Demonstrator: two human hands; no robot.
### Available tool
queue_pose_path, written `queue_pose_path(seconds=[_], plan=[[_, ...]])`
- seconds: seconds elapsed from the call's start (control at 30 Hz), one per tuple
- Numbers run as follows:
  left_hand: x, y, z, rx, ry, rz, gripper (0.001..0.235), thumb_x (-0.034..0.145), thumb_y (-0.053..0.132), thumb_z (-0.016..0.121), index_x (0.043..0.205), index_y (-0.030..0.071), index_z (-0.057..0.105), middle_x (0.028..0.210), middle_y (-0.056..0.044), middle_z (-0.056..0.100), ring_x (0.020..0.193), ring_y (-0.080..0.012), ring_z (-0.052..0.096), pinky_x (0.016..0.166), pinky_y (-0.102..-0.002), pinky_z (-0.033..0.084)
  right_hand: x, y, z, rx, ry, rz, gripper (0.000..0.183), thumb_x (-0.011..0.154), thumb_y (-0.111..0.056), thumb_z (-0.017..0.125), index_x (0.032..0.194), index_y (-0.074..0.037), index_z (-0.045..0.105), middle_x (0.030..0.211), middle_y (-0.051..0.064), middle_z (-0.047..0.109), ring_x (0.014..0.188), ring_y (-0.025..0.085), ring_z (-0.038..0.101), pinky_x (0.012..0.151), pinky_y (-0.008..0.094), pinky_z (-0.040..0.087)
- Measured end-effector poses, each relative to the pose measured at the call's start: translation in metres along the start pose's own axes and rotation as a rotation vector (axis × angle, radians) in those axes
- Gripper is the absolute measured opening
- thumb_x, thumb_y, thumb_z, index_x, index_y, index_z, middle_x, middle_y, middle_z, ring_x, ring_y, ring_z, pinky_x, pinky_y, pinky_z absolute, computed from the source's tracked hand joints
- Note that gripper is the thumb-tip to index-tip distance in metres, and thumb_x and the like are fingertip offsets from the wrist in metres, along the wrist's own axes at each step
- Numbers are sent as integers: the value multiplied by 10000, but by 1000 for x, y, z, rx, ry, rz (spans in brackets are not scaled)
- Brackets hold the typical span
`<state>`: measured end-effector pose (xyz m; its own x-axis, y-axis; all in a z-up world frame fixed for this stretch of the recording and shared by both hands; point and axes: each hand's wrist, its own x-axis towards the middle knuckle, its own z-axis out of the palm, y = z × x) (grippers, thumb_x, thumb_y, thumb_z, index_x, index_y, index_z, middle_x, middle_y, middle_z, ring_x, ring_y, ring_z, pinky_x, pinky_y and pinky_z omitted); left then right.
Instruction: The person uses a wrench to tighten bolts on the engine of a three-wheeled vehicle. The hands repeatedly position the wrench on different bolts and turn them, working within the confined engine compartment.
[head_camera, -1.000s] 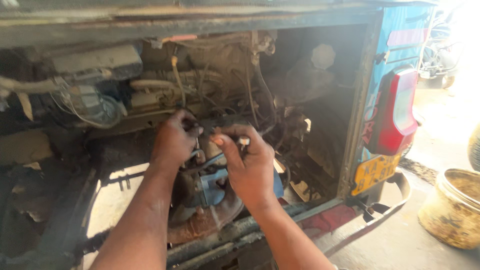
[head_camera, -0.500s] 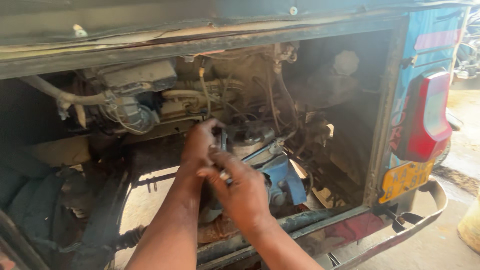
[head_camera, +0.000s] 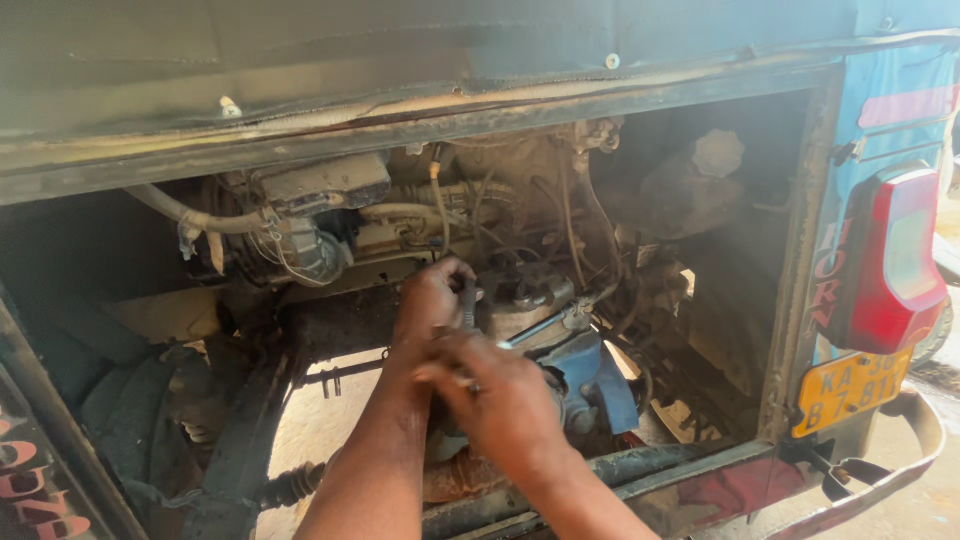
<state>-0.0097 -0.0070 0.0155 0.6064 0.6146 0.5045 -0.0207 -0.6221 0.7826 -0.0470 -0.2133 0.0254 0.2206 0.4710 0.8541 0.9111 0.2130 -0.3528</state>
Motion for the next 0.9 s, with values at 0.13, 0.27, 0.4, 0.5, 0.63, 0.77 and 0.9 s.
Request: queue_pose_path(seconds=[0.13,0.27,0.4,0.5,0.63,0.77,0.9], plan=[[-9,5,-3,41,23,50,167,835,15,751,983,85,718,845,-34,746,715,-102,668,618,-285,515,1,12,3,135,-36,504,360,871,-275,731,1216,-172,743,1022,56,801,870,185,772,729,331,599],[-12,8,-3,163,82,73,141,820,81,827,911,41,727,792,-84,749,683,-153,682,633,-317,513,6,46,-24,543,295,468,224,1067,-204,615,1207,-31,644,1048,148,776,832,203,688,707,340,544],[-8,3,1,-124,65,-86,175,797,104,819,930,53,717,781,-72,757,684,-190,678,613,-374,521,1,64,-40,484,100,390,359,988,-167,582,1322,-62,505,1087,108,777,905,139,749,759,293,617],[-11,8,-3,-1,45,-93,221,809,130,827,970,61,692,783,-65,735,710,-198,690,646,-382,532,35,112,-58,568,300,555,414,951,-171,613,1307,-71,429,1021,156,751,777,185,740,682,333,644],[-14,22,-9,146,-22,-125,258,829,130,800,1020,84,634,800,-64,704,735,-195,688,675,-388,531,72,219,-48,101,144,658,405,935,-111,667,1316,-25,557,1022,141,717,743,191,681,612,366,534],[-18,32,-10,220,-74,-59,193,887,139,767,972,56,615,778,-141,689,715,-272,669,685,-423,505,101,289,-54,509,-11,791,301,908,11,640,1206,27,680,1048,108,770,761,167,670,634,352,530],[-19,18,-9,63,102,58,167,892,117,738,967,46,607,784,-154,687,709,-292,678,675,-422,514,92,205,-66,663,222,707,177,959,-17,607,1131,-10,645,1000,81,757,747,150,665,667,310,551]])
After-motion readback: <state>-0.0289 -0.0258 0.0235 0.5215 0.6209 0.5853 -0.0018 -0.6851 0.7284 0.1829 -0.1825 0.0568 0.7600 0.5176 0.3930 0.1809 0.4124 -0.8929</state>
